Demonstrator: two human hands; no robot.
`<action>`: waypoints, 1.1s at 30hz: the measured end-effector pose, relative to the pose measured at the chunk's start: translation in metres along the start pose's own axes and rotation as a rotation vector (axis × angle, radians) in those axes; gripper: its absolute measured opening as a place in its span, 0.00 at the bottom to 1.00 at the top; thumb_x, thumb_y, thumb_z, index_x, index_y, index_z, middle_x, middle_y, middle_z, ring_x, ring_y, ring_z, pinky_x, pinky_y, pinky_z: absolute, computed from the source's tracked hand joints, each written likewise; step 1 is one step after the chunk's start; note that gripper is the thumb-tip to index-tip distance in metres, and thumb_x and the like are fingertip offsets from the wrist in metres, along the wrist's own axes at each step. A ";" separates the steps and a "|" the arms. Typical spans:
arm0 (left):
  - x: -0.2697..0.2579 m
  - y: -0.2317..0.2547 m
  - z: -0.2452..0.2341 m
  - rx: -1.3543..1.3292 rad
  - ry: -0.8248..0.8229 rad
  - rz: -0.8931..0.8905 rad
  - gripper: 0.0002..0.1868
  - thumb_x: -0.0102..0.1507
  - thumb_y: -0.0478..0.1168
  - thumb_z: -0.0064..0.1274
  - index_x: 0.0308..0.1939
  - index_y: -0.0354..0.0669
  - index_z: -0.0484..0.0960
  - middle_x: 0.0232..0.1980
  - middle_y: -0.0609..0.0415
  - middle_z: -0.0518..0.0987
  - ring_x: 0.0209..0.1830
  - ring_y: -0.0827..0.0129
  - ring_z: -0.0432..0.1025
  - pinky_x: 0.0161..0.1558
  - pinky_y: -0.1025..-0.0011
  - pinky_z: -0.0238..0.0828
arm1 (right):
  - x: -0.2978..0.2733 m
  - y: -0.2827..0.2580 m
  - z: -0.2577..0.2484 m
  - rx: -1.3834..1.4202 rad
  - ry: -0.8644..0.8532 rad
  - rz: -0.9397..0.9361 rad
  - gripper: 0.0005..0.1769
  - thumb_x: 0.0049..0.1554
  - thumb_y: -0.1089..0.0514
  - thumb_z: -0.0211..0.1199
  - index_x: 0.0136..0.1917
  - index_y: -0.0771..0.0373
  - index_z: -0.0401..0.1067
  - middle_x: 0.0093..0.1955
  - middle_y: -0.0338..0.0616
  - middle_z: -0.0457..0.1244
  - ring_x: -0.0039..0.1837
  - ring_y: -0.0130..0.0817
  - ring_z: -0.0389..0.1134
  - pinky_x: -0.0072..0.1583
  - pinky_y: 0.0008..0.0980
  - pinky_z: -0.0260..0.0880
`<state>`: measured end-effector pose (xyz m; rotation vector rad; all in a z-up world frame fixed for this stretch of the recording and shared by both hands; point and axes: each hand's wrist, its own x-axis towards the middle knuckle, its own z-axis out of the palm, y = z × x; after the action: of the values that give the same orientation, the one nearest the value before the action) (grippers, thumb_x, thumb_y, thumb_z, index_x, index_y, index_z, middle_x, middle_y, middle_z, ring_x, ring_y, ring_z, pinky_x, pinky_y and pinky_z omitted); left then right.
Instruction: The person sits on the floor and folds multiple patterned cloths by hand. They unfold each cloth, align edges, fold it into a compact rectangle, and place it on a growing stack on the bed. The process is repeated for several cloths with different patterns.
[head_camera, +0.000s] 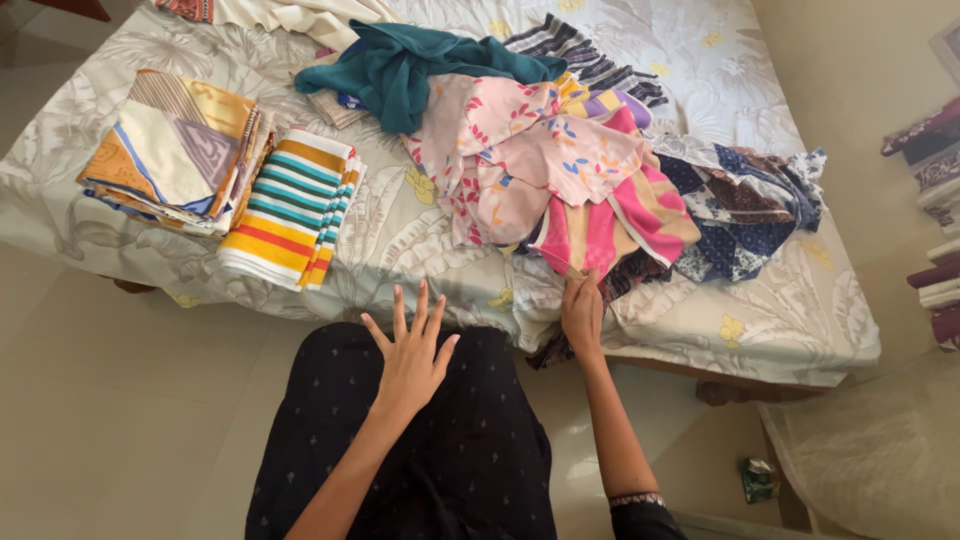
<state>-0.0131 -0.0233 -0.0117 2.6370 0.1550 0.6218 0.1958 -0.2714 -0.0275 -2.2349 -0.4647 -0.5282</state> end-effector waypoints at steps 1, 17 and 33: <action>0.000 0.000 -0.001 -0.004 0.001 -0.001 0.34 0.69 0.57 0.41 0.75 0.44 0.62 0.84 0.49 0.45 0.83 0.42 0.32 0.64 0.18 0.16 | -0.001 -0.010 -0.003 0.042 -0.008 0.022 0.12 0.67 0.59 0.48 0.51 0.74 0.60 0.33 0.62 0.61 0.38 0.60 0.66 0.40 0.52 0.60; 0.037 0.039 0.074 -1.501 -0.178 -0.546 0.24 0.70 0.54 0.51 0.48 0.33 0.83 0.41 0.54 0.82 0.41 0.73 0.75 0.44 0.73 0.70 | -0.094 -0.121 0.033 0.468 -0.284 0.017 0.13 0.68 0.59 0.44 0.58 0.72 0.63 0.42 0.55 0.64 0.44 0.40 0.67 0.47 0.40 0.67; 0.014 0.013 0.054 -1.226 -0.223 -0.654 0.12 0.70 0.37 0.44 0.51 0.38 0.81 0.30 0.57 0.77 0.26 0.72 0.67 0.30 0.68 0.64 | 0.015 0.054 0.053 1.058 0.041 0.739 0.15 0.64 0.50 0.55 0.60 0.60 0.67 0.51 0.42 0.65 0.51 0.33 0.68 0.51 0.33 0.72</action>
<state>0.0241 -0.0530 -0.0438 1.3240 0.3902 0.0889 0.2462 -0.2635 -0.0854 -1.2125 0.1315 0.0880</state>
